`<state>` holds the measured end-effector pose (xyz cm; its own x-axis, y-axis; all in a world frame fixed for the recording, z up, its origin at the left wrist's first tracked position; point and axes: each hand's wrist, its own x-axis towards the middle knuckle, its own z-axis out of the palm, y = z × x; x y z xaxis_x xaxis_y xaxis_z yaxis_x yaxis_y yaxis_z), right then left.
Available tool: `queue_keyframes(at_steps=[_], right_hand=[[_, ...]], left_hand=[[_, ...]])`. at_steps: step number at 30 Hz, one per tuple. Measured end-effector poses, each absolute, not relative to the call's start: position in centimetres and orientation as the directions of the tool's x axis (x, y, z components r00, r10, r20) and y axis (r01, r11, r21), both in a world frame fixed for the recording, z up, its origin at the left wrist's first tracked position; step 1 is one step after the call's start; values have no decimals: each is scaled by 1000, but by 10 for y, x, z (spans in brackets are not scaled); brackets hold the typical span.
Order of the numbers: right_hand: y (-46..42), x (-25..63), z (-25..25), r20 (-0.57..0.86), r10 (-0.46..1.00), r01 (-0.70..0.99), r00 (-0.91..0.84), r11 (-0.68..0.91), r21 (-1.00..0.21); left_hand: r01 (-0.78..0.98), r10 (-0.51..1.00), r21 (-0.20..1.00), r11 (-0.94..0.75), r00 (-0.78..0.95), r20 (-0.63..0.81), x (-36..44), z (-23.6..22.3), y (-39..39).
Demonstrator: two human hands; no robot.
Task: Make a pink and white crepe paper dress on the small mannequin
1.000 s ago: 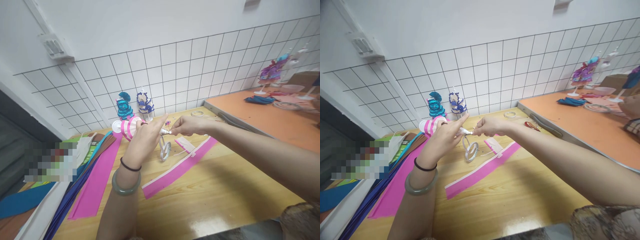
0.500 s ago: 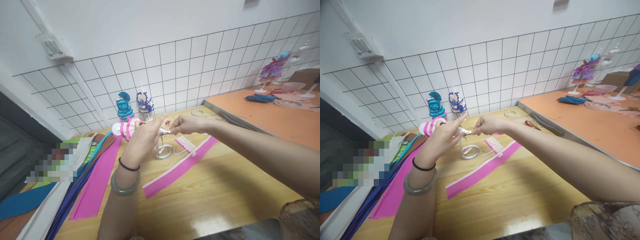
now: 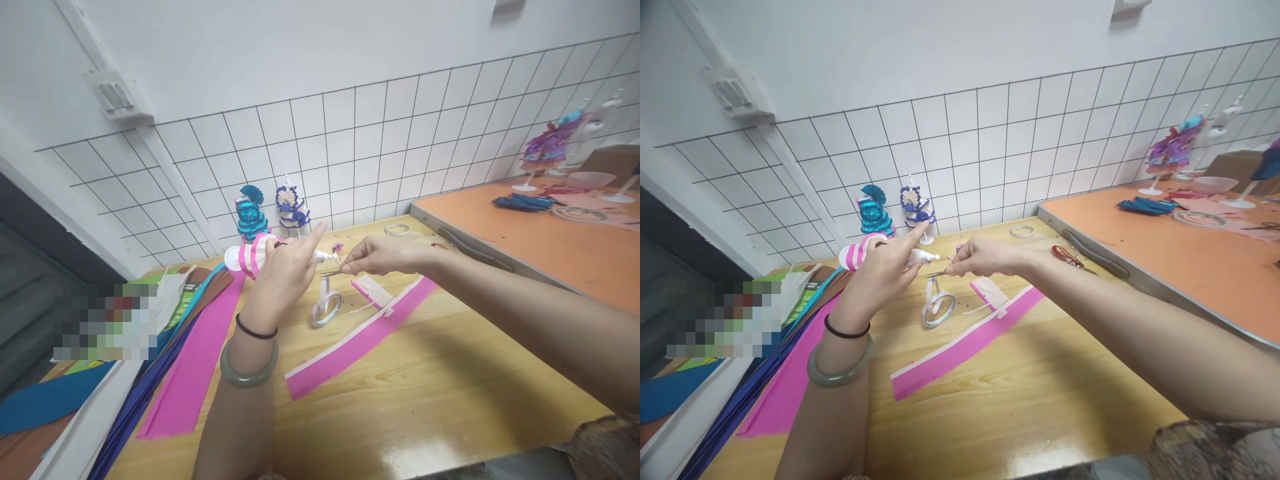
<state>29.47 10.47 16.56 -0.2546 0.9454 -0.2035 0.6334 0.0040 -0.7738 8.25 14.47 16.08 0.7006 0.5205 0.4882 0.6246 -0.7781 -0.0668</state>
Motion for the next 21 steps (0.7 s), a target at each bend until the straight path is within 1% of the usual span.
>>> queue_keyframes(at_steps=[2, 4, 6, 9, 11, 13, 14, 16, 21], right_hand=[[101, 292, 169, -208, 948, 644, -240, -5, -765], [99, 289, 172, -209, 956, 656, -207, -23, -754], [99, 289, 174, -200, 964, 667, -175, -33, -744], [104, 292, 171, -183, 969, 679, -167, -21, -734], [108, 295, 166, -170, 969, 681, -179, -3, -732], [111, 297, 161, -160, 970, 677, -186, 9, -736], [112, 298, 159, -158, 970, 673, -185, 8, -740], [113, 298, 155, -161, 969, 663, -186, 3, -748], [112, 297, 150, -140, 978, 643, -153, -9, -766]], left_hand=[[614, 516, -36, -789, 693, 504, 82, 161, 146], [592, 525, 54, -804, 664, 532, 81, 162, 148], [557, 562, 209, -804, 596, 574, 78, 162, 152], [433, 660, 500, -750, 453, 599, 75, 158, 163], [285, 731, 683, -672, 401, 552, 72, 155, 174], [147, 789, 811, -566, 383, 481, 69, 151, 185], [96, 809, 849, -520, 374, 453, 67, 150, 190], [33, 835, 886, -463, 353, 423, 62, 147, 198], [11, 836, 889, -458, 344, 427, 49, 142, 209]])
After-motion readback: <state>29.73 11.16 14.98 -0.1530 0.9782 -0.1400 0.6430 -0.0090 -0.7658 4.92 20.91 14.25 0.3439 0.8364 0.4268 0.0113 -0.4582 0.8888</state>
